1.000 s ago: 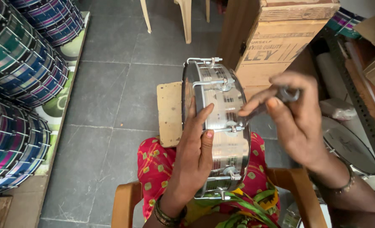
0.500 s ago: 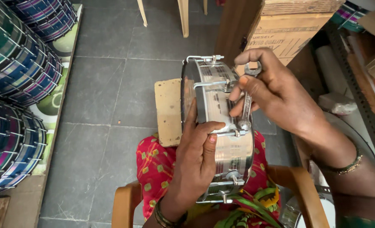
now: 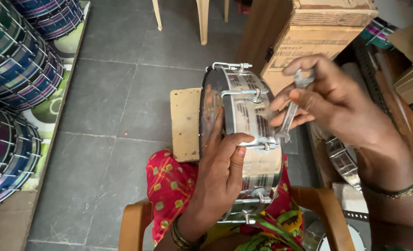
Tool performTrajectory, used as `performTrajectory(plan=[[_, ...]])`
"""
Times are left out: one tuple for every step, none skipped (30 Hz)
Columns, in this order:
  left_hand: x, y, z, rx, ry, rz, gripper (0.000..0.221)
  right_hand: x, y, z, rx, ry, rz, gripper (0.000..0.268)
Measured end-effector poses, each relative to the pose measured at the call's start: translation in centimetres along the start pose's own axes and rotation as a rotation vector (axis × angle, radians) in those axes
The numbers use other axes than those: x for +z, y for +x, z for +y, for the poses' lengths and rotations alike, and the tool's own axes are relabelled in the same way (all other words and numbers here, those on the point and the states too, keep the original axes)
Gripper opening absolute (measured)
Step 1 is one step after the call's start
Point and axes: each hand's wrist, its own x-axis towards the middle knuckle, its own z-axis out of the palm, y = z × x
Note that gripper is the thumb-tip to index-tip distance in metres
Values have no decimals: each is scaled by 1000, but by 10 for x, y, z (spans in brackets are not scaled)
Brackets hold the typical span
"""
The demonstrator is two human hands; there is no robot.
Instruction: The person uses a wrench to tighten or loosen the tension rods on the rim of a snare drum, turning the drum over to reach different sections and using their fingers to adjust the bolts.
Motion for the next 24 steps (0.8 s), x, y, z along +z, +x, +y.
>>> performTrajectory(plan=[[1, 0, 0, 4, 2, 3, 31, 0, -3, -1, -20, 19, 41, 33], [1, 0, 0, 6, 10, 16, 31, 0, -5, -2, -39, 37, 82, 33], [2, 0, 1, 9, 20, 26, 31, 1, -5, -2, -51, -12, 95, 32], [3, 0, 1, 13, 29, 37, 31, 5, -4, -2, -62, -60, 109, 31], [3, 0, 1, 21, 33, 39, 31, 9, -2, -2, -75, -109, 121, 30], [3, 1, 2, 29, 38, 40, 31, 14, 0, -2, -62, -133, 130, 30], [3, 1, 2, 35, 41, 44, 31, 21, 2, -1, -48, -158, 137, 30], [3, 0, 2, 25, 24, 43, 31, 27, 2, -2, -34, -182, 144, 30], [3, 0, 3, 16, 7, 42, 31, 30, 2, -4, -28, -208, 148, 31], [3, -1, 3, 7, -11, 42, 31, 33, 2, -5, -23, -233, 153, 33], [4, -1, 3, 10, 0, 46, 30, 33, 1, -8, -19, -258, 158, 34], [4, -1, 3, 12, 10, 50, 30, 32, 0, -11, 4, -234, 141, 36], [4, -1, 3, 14, 21, 53, 30, 31, -1, -14, 28, -209, 126, 39], [4, -1, 3, 14, 15, 52, 30, 29, -2, -16, 51, -184, 110, 42], [4, -1, 2, 13, 8, 50, 30, 25, -4, -19, 66, -174, 80, 41], [4, 0, 2, 12, 1, 48, 30, 21, -5, -21, 80, -163, 50, 41], [5, 0, 3, 5, -17, 46, 31, 17, -6, -23, 97, -153, 20, 40], [5, 0, 2, -2, -34, 43, 31, 13, -6, -23, 109, -141, 3, 39], [5, -1, 2, -10, -52, 41, 32, 9, -6, -23, 121, -128, -15, 39], [5, 0, 2, 3, -35, 44, 32, 6, -5, -22, 134, -115, -32, 38], [6, 0, 1, 16, -17, 48, 33, 4, -4, -20, 102, -113, -34, 37], [6, 1, 1, 28, 1, 53, 33, 3, -1, -17, 69, -111, -35, 37], [6, 0, 1, 19, -10, 48, 33, 4, 2, -13, 35, -108, -38, 36], [6, 0, 1, 11, -22, 42, 34, 5, 3, -8, 8, -131, -30, 34]])
